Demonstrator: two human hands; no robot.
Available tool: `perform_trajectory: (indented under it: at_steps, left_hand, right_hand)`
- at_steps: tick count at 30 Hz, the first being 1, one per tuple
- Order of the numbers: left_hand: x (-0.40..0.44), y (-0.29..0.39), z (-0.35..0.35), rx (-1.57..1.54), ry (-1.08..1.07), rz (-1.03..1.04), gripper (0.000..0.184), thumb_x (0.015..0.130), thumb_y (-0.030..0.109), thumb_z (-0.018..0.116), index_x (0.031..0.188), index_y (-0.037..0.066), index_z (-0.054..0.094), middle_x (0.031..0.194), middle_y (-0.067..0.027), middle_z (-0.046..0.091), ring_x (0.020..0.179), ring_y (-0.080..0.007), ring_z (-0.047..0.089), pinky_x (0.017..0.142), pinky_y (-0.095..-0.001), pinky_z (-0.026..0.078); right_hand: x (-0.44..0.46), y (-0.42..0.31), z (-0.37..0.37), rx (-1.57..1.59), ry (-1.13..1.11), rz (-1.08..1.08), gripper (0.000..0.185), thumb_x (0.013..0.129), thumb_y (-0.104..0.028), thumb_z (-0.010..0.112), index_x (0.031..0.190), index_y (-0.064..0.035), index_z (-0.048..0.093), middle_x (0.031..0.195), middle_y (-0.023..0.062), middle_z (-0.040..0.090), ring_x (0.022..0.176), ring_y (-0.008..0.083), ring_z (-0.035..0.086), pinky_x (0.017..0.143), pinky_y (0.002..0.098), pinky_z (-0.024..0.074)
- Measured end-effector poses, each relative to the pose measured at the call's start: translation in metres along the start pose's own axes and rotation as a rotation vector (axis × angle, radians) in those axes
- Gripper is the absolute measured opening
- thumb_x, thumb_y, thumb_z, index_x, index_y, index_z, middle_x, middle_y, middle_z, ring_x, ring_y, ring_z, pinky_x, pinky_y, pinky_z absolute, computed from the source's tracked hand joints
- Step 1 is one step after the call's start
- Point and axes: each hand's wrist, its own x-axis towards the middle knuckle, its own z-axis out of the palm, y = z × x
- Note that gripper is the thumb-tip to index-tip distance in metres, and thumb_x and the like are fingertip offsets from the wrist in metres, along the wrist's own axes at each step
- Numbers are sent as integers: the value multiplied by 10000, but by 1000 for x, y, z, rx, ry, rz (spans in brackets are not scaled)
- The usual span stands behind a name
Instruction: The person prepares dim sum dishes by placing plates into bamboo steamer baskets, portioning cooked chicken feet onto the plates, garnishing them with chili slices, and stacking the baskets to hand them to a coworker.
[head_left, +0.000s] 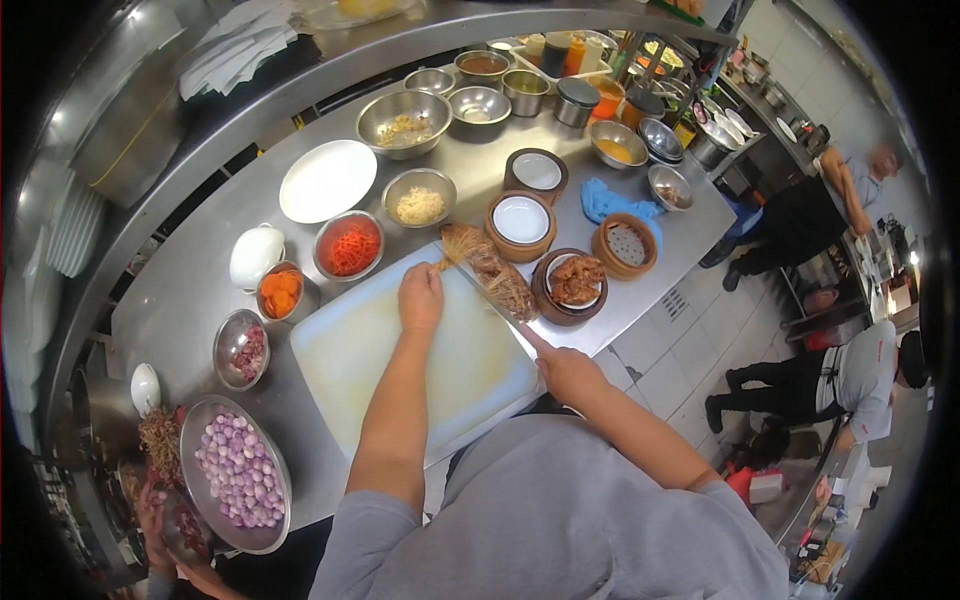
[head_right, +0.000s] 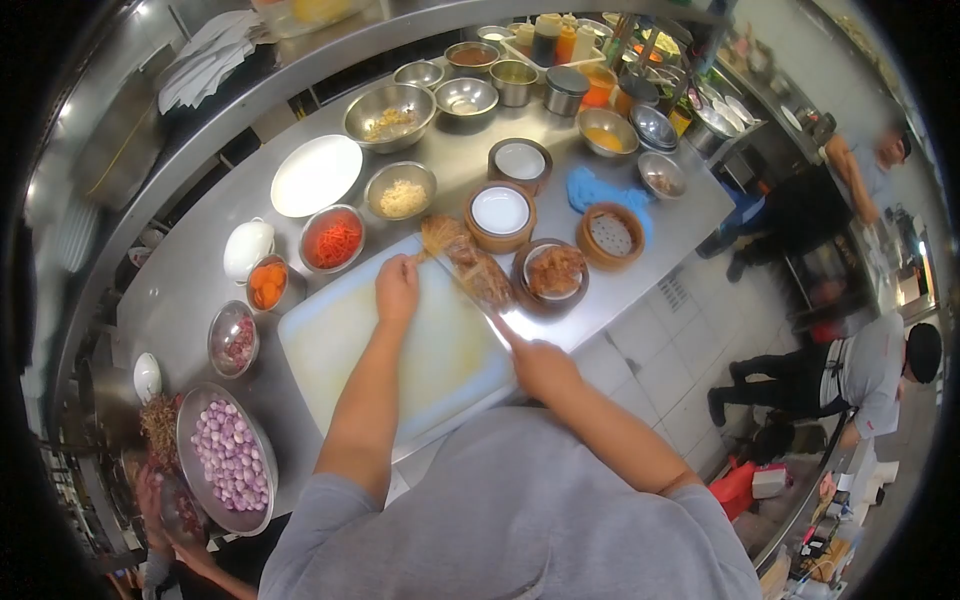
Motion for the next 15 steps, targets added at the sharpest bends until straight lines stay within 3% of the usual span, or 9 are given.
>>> perform_trajectory:
  at_steps: [3, 15]
  left_hand:
    - [0, -3, -1, -11, 10, 12, 162, 993, 142, 631, 1048, 0, 684, 1039, -228, 701, 980, -435, 660, 878, -516, 529]
    - [-6, 0, 0, 17, -7, 78, 154, 991, 128, 619, 1066, 8, 681, 1047, -219, 690, 990, -428, 652, 879, -517, 530]
  right_hand:
    - [5, -8, -13, -26, -62, 33, 754, 1083, -235, 559, 1699, -410, 160, 1037, 235, 747, 901, 433, 730, 800, 529, 582]
    - [48, -16, -4, 30, -53, -13, 734, 1095, -240, 523, 1711, -384, 150, 1057, 260, 736, 968, 426, 730, 858, 538, 573]
